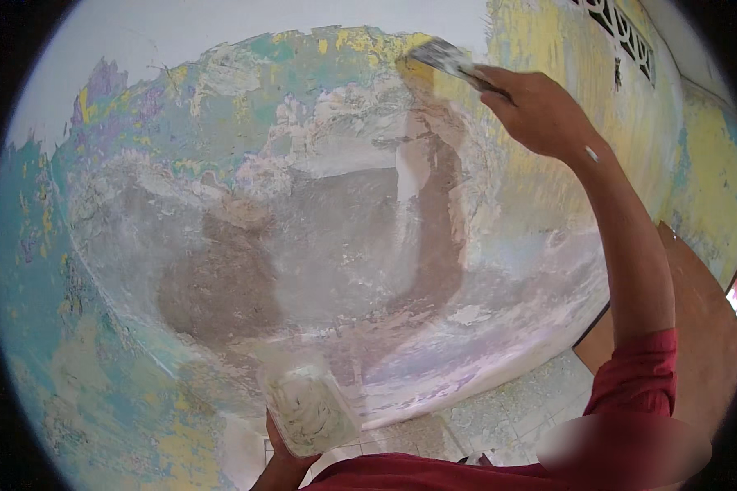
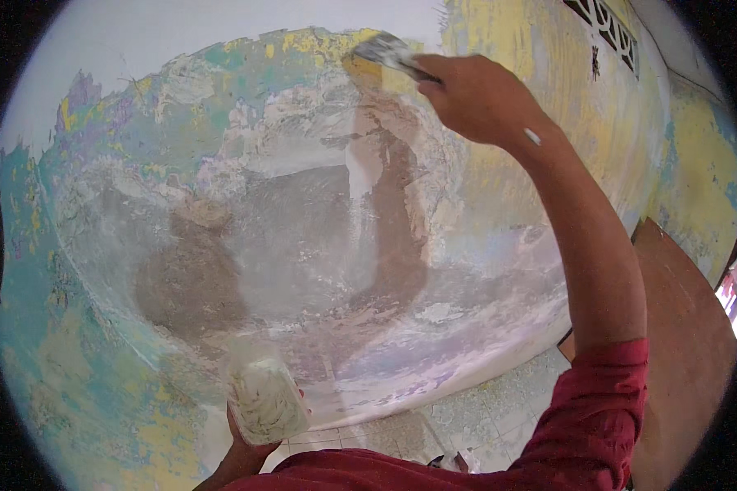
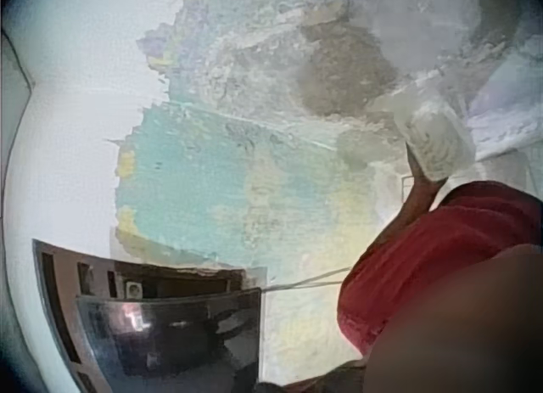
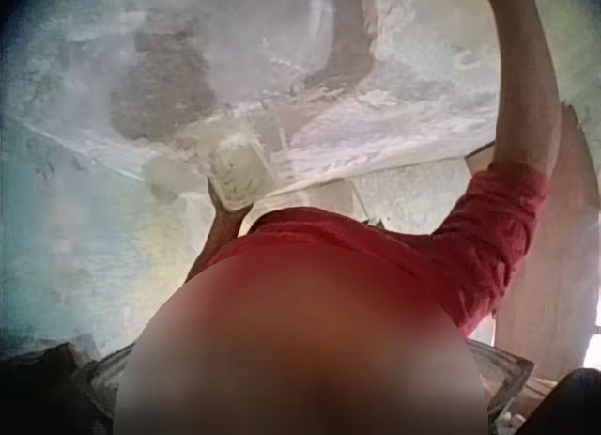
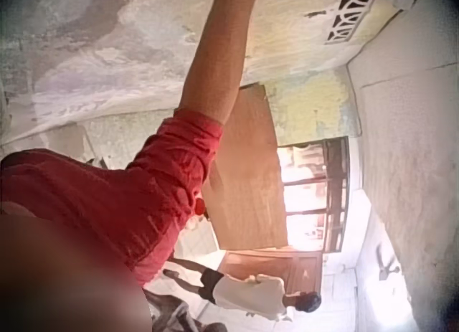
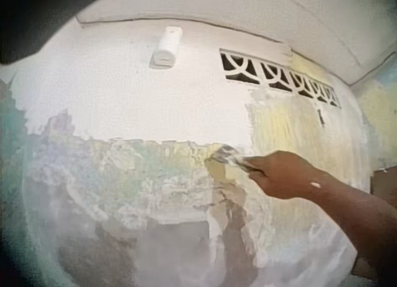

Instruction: The person applies wall putty to a wall with peeling paint using a putty knife, smoothing the putty over the damaged area.

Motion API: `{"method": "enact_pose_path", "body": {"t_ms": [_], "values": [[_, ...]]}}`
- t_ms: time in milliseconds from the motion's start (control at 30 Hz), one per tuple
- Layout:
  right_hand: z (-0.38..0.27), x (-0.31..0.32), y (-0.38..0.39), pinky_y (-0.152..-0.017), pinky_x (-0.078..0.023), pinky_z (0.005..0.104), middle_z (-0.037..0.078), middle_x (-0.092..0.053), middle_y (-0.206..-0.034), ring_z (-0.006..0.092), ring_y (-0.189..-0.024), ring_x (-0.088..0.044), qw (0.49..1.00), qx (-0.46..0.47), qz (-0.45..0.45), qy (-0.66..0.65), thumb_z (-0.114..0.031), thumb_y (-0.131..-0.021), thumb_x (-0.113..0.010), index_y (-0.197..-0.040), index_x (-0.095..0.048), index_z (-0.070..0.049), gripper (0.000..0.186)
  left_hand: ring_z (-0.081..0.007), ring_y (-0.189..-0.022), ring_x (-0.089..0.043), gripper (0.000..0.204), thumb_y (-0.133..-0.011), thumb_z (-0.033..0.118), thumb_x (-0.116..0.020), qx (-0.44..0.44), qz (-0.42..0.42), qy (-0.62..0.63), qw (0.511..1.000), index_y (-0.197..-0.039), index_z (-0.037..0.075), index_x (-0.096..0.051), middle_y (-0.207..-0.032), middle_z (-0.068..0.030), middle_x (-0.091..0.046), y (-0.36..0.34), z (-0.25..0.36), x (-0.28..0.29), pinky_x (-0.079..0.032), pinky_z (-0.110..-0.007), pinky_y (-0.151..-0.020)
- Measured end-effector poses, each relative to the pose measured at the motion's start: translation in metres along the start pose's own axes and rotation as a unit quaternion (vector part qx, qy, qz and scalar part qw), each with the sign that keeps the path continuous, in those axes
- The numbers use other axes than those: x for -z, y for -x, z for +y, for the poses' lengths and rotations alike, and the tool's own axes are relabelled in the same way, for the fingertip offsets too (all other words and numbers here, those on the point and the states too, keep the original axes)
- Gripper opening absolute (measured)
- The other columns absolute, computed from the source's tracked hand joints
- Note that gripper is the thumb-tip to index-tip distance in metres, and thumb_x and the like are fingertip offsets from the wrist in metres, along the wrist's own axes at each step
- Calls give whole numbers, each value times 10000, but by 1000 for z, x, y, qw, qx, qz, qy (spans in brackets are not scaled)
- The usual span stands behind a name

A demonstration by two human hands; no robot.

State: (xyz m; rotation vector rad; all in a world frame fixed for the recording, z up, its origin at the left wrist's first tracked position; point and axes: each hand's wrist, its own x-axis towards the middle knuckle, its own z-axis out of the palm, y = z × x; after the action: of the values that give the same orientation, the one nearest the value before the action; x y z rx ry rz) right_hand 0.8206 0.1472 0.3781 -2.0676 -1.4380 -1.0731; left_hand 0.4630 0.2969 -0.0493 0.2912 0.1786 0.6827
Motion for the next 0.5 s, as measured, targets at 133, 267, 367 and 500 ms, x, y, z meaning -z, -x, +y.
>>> {"method": "enact_pose_path", "body": {"t_ms": [133, 267, 367, 500], "values": [[-5, -28, -4, -807, -542, 501, 198, -720, -1008, 402, -898, -687, 998, 5, 3, 57, -242, -968, -560, -1305, -639, -116, 368, -453, -1214, -552, 817, -898, 683, -470, -10, 18, -14, 1000, -1484, 117, -421, -1343, -233, -555, -3, -6, -4, -439, -647, -1021], [12, -53, 55, -806, -541, 512, 201, -719, -1009, 406, -892, -683, 993, -53, -92, 57, -250, -967, -568, -1311, -641, -110, 378, -452, -1200, -562, 807, -897, 677, -474, -24, 52, -23, 998, -1474, 114, -433, -1328, -227, -567, 1, -2, 1, -453, -633, -1014], [27, -44, 85, -808, -540, 507, 206, -719, -1007, 405, -887, -685, 991, -54, -113, 50, -260, -976, -560, -1299, -652, -106, 369, -443, -1202, -565, 797, -901, 671, -475, -8, 34, 2, 999, -1465, 109, -445, -1325, -216, -573, 3, 5, -2, -465, -619, -1008], [16, -13, 54, -834, -544, 490, 214, -720, -1027, 398, -881, -691, 995, -32, -86, 48, -271, -986, -553, -1276, -667, -97, 357, -438, -1204, -564, 795, -909, 669, -473, -27, 16, -27, 999, -1466, 102, -444, -1326, -217, -571, 0, 6, -7, -477, -618, -992]]}}
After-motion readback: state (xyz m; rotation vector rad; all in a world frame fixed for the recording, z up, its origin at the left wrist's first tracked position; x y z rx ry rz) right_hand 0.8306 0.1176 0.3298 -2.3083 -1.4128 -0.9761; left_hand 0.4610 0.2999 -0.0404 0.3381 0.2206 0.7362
